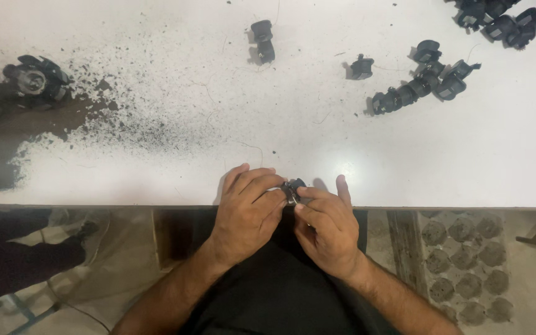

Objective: The person sits at a white workbench and assembles small black plastic components one at a time, holding each piece and using a small hand tool to press or fit parts together, then sets the finished piece on the table. Finished pieces accumulate in a pile, and at the end the person reaches toward a large pile of components next to a tray.

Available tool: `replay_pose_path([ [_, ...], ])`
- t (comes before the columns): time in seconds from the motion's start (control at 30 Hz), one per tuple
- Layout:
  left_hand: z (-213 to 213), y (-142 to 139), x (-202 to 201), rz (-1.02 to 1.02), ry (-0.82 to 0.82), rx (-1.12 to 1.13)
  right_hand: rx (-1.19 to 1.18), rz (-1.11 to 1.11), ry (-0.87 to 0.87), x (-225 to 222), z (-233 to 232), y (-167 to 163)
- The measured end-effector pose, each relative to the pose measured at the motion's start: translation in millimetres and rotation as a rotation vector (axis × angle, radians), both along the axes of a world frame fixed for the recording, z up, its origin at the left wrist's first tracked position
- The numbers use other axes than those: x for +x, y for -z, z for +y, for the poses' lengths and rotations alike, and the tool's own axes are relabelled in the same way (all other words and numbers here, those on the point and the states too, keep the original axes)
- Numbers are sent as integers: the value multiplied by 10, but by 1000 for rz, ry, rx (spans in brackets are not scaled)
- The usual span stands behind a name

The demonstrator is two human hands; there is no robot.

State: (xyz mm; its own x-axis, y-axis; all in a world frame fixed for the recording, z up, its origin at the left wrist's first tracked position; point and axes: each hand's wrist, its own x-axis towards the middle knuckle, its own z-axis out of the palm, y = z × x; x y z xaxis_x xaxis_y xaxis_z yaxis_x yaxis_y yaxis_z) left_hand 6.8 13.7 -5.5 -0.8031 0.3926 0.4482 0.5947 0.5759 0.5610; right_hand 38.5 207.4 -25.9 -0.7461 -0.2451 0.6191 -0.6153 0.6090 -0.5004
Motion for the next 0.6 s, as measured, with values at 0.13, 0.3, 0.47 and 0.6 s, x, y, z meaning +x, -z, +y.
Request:
replay_pose_path([
  [0.13,2,-4,0,-32,-49,68,-14,-22,-23,1,64,-127],
  [0.3,24,4,-46,-52,-69,63,92,-4,143,-108,157,-234],
  [0.47,15,-94,-76,-41,-119,45,182,-131,162,-188,107,-248],
  [0.6,-1,-213,-138,-172,-40,147,212,-127,83,-208,97,-241],
])
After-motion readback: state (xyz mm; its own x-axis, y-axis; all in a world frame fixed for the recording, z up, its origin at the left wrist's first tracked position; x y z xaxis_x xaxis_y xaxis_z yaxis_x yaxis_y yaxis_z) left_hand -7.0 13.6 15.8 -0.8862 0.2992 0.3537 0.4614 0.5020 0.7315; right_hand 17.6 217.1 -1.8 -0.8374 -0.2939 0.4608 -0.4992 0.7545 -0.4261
